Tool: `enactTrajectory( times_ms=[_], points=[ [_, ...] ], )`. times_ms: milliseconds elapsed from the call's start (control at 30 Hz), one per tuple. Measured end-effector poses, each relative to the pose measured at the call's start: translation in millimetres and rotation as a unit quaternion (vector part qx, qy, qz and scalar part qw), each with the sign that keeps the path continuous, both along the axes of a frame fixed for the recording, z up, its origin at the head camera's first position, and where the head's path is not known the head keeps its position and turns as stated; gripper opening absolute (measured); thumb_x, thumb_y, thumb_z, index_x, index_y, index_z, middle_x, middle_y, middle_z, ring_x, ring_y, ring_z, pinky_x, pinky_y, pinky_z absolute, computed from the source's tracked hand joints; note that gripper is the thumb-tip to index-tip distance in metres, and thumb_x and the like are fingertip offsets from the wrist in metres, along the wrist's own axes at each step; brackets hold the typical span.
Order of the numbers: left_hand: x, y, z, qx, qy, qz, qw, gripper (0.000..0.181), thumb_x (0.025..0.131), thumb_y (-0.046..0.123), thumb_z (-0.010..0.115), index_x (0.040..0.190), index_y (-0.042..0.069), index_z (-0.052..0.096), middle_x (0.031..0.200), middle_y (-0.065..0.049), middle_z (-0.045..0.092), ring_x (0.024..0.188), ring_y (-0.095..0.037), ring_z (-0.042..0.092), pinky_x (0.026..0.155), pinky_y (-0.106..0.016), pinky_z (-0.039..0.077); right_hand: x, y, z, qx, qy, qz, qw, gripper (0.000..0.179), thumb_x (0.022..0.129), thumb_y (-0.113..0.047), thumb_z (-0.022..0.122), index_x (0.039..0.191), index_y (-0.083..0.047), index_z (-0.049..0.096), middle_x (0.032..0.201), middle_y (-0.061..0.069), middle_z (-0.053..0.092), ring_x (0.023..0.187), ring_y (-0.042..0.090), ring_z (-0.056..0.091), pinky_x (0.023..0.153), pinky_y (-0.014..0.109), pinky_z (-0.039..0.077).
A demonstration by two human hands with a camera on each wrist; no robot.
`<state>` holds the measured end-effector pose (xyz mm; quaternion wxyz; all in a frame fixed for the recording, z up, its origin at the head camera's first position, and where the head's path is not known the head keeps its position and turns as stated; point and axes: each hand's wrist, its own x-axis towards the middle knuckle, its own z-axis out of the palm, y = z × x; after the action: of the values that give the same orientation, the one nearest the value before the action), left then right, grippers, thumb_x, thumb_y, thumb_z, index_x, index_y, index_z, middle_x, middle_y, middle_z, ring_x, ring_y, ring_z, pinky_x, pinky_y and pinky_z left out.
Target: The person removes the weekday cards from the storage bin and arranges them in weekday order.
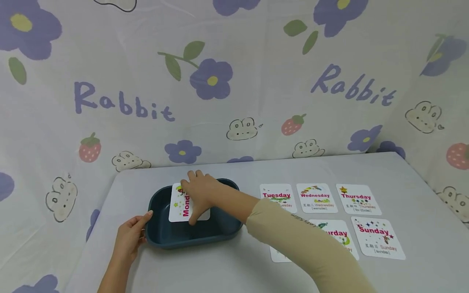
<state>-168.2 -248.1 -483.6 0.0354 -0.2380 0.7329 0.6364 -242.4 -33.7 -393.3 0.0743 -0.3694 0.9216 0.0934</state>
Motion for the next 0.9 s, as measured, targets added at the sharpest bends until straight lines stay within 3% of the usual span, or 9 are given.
enactTrajectory(
  times_ms=[467, 900],
  points=[
    [0.7, -1.7, 0.0, 0.023, -0.002, -0.006, 0.9997, 0.035, 0.081, 0.047, 0.065, 0.081, 0.014, 0.056, 0.067, 0.008, 0.053, 0.059, -0.006, 0.051, 0.052, -0.020, 0.044, 6.6, 32, 21.6, -0.034, -0.002, 0.004, 0.9994, 0.110, 0.057, -0.070, 0.069, 0.142, -0.013, 0.030, 0.130, 0.009, 0.038, 0.111, 0.022, 0.038, 0.089, 0.034, 0.044],
    [1.5, -2.9, 1.3, 0.027, 0.001, -0.006, 0.9996, 0.033, 0.081, 0.046, 0.066, 0.079, 0.015, 0.057, 0.066, 0.009, 0.053, 0.058, -0.006, 0.052, 0.052, -0.019, 0.045, 29.7, 100, 44.4, -0.093, 0.004, -0.003, 0.9957, 0.108, 0.054, -0.064, 0.073, 0.139, -0.009, 0.035, 0.121, 0.006, 0.044, 0.103, 0.019, 0.041, 0.086, 0.032, 0.045]
  ],
)
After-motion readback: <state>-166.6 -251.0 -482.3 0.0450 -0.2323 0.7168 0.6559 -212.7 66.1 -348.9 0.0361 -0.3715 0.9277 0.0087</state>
